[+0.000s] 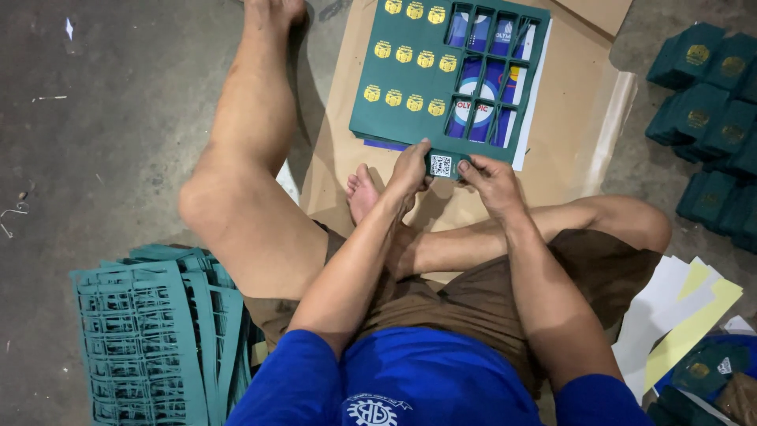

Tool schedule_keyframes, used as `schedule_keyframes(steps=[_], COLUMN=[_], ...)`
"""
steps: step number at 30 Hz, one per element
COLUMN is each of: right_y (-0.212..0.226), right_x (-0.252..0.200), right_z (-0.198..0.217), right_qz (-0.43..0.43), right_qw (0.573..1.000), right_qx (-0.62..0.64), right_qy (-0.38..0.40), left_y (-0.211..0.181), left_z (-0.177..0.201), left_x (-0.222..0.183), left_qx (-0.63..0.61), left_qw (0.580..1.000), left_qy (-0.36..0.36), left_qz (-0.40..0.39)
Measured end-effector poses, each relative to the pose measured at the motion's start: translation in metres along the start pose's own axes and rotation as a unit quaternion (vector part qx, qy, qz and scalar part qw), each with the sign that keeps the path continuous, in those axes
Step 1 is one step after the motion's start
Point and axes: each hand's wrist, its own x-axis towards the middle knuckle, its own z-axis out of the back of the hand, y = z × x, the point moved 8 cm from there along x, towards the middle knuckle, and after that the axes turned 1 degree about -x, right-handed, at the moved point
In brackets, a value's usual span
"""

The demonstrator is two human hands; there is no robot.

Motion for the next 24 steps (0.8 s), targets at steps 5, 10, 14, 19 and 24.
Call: schedule_keyframes(steps=[5, 10, 14, 19, 24], right_y=[-0.012, 0.017, 0.007, 0.015, 0.02], right_x=[0.0, -0.008, -0.007, -0.007, -0.01], right_z=[0.0, -0.003, 0.005, 0.005, 0.006], right_qz=[-0.043, -0.039, -0.035, -0.022, -0.023], right_qw=[0.982, 0.974, 0.968, 0.961, 0.957], right_qx=[0.176, 0.218, 0.242, 0.267, 0.28], right_qy=[0.046, 0.039, 0.049, 0.07, 0.078], left_y=[-0.01, -0.001, -0.009, -0.013, -0.012], left_z=[-0.005, -0.018, -0.027, -0.043, -0.046], left_x=[-0.019, -0.023, -0.031, -0.043, -0.045], left_qx=[-0.035, -0.1, -0.15, -0.234, -0.256], left_qw=[0.998, 0.985, 0.969, 0.924, 0.909], left_qy=[0.005, 0.095, 0.168, 0.275, 0.301], left_qz=[0.048, 0.107, 0.096, 0.128, 0.13])
